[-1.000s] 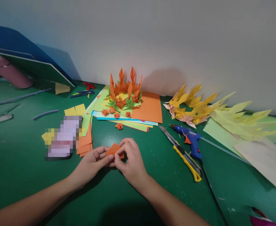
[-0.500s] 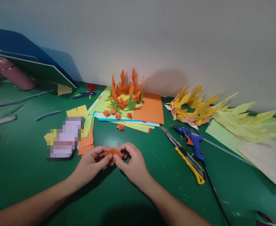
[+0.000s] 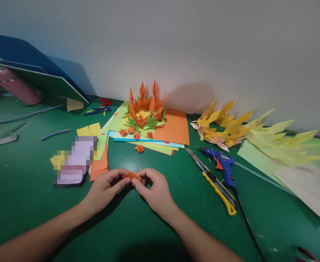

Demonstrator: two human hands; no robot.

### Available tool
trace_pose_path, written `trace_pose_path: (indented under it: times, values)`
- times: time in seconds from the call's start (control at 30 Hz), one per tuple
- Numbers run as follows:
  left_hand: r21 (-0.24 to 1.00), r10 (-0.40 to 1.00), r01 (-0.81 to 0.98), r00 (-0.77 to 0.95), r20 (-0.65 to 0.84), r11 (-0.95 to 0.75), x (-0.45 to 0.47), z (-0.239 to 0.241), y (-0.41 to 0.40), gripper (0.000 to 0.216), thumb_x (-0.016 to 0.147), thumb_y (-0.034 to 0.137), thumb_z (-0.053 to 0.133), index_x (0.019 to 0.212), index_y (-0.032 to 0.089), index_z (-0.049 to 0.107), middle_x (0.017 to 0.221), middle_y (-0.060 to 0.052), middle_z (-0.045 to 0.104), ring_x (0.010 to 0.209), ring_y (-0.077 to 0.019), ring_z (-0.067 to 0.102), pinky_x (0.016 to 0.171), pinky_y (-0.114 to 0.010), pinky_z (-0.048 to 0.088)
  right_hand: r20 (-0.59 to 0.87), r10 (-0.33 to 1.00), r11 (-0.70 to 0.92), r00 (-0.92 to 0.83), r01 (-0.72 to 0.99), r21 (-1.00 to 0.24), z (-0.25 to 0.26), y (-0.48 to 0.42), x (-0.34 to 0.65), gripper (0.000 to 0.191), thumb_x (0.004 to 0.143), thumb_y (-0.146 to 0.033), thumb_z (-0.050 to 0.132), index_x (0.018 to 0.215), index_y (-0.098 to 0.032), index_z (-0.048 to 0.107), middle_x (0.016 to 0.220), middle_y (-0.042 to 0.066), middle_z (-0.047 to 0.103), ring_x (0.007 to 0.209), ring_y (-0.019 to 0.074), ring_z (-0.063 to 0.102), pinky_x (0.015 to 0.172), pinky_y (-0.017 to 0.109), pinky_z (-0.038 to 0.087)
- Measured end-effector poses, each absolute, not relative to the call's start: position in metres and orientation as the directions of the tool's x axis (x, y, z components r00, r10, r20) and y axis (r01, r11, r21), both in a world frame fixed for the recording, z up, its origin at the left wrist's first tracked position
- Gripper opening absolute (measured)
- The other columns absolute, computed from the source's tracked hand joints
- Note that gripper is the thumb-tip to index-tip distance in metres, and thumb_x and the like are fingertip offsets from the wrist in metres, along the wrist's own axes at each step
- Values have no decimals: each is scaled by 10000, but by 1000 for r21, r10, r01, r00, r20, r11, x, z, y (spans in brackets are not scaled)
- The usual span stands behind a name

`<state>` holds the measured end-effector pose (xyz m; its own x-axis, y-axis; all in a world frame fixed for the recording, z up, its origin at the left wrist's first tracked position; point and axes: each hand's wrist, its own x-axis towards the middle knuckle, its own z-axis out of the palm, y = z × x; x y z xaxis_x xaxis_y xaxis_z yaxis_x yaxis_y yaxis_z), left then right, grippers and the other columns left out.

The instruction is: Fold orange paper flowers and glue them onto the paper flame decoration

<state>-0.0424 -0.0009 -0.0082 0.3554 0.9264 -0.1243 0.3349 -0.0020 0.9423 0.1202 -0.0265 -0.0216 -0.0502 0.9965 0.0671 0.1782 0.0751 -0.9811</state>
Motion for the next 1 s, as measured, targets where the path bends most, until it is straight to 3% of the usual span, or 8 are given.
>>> trace_pose_path:
  times: [0.23,0.37,0.53,0.63,0.83,1.0]
  values:
    - [912,912,344,405,69,-222,-43,-10,0,109,812,236,498,776,197,593,820,-35,612,805,-177,573,755,-318,451,24,997,33,-77,122,-992,-20,-27,120,145,726,-317,611,697,-183,563,652,-9,537,587,120,483,574,247,421]
    - [968,953,230,300,27,-100,-41,-11,1,98,733,237,613,793,198,547,776,1,540,699,-138,531,661,-278,449,99,990,109,-95,104,-989,-20,-27,119,157,728,-310,640,706,-198,532,698,-2,535,635,131,502,599,251,439]
    - [999,966,40,256,19,-30,-41,-8,1,233,648,203,706,706,195,480,732,31,487,649,-105,496,616,-238,449,163,968,164,-191,-10,-986,-20,-28,121,369,668,-509,721,760,-209,525,792,15,541,710,148,526,652,268,460]
    - [999,959,46,283,10,-24,-42,-6,1,206,641,204,718,679,185,516,734,18,503,689,-122,515,639,-249,460,163,958,161,-235,-29,-987,-20,-29,124,424,670,-600,675,797,-212,560,811,26,562,728,161,543,670,285,469]
    - [997,953,51,295,-63,50,-43,-4,1,206,631,195,724,754,182,560,739,17,547,654,-118,540,649,-261,470,161,960,165,-230,-3,-986,-21,-27,130,444,604,-613,712,772,-215,612,826,36,627,773,184,586,722,305,471]
    - [997,947,72,322,-7,-17,-45,-5,3,183,642,210,718,693,181,545,716,14,538,660,-126,529,629,-260,452,179,958,191,-223,32,-981,-21,-27,129,429,602,-595,726,754,-212,610,820,37,624,768,178,578,715,300,466]
